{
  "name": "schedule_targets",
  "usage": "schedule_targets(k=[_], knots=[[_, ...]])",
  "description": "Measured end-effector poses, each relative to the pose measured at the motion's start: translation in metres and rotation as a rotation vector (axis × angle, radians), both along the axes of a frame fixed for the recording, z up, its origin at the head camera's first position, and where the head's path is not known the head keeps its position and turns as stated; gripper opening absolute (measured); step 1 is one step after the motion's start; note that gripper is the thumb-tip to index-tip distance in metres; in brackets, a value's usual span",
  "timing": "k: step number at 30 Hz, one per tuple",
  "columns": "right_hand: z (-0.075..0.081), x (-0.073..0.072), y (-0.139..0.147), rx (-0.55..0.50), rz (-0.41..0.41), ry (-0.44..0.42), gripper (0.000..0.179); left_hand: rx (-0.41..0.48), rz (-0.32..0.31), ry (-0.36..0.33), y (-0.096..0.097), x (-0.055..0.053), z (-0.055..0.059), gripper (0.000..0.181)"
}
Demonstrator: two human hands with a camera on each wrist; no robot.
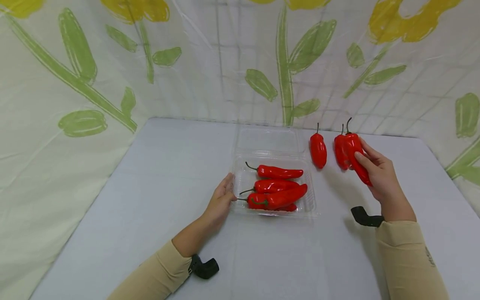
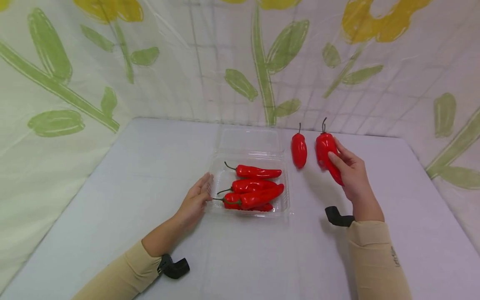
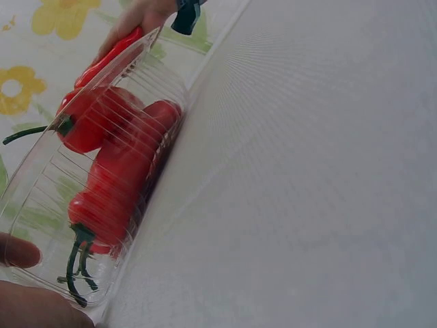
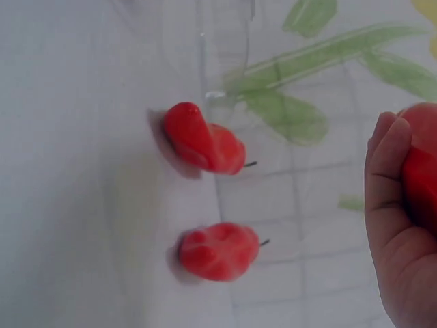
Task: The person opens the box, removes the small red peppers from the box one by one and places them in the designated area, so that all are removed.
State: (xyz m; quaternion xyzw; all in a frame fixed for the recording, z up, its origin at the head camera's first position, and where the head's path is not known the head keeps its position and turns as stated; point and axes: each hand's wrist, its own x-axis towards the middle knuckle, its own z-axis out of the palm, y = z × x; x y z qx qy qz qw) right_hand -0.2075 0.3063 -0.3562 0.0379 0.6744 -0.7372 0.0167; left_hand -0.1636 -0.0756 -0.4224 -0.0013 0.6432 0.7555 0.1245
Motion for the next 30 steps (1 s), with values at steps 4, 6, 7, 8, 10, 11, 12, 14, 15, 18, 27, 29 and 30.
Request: schedule_targets(k=[4, 6, 7, 8, 10, 11, 12, 14, 15, 18, 27, 29, 30], knots=[[-0.004, -0.006, 0.008, -0.004, -0.042, -0.041, 0.063, 0.005, 0.0, -0.001, 0.0, 0.0, 0.0, 0.074], [-0.005, -0.01, 0.012, -0.01, -0.067, -0.062, 0.065, 0.011, 0.0, 0.003, 0.0, 0.001, -0.001, 0.075], [-0.006, -0.012, 0.015, -0.011, -0.078, -0.073, 0.066, 0.014, -0.001, 0.007, 0.0, 0.001, -0.001, 0.075], [-0.006, -0.015, 0.017, -0.01, -0.088, -0.085, 0.067, 0.017, -0.003, 0.012, 0.0, 0.001, -0.001, 0.075], [-0.006, -0.02, 0.022, -0.011, -0.11, -0.111, 0.071, 0.018, -0.002, 0.013, 0.0, 0.001, 0.0, 0.075], [-0.006, -0.023, 0.025, -0.015, -0.117, -0.122, 0.072, 0.017, -0.003, 0.014, 0.0, 0.001, 0.0, 0.075], [-0.006, -0.025, 0.028, -0.013, -0.126, -0.136, 0.074, 0.016, -0.003, 0.014, 0.0, 0.001, -0.001, 0.075], [-0.006, -0.031, 0.033, -0.032, -0.142, -0.16, 0.076, 0.012, -0.002, 0.006, 0.0, 0.001, -0.001, 0.075], [-0.006, -0.034, 0.036, -0.04, -0.148, -0.171, 0.078, 0.007, -0.001, 0.001, 0.0, 0.001, -0.001, 0.075], [-0.006, -0.042, 0.043, -0.036, -0.168, -0.213, 0.081, 0.013, -0.002, 0.002, -0.001, 0.001, -0.001, 0.076], [-0.002, -0.068, 0.055, 0.03, -0.216, -0.296, 0.089, 0.023, -0.004, 0.014, -0.002, 0.001, -0.004, 0.078], [-0.001, -0.074, 0.057, 0.056, -0.22, -0.304, 0.09, 0.018, -0.004, 0.011, -0.002, 0.001, -0.004, 0.078], [0.0, -0.077, 0.058, 0.067, -0.222, -0.308, 0.091, 0.015, -0.005, 0.009, -0.002, 0.001, -0.004, 0.078]])
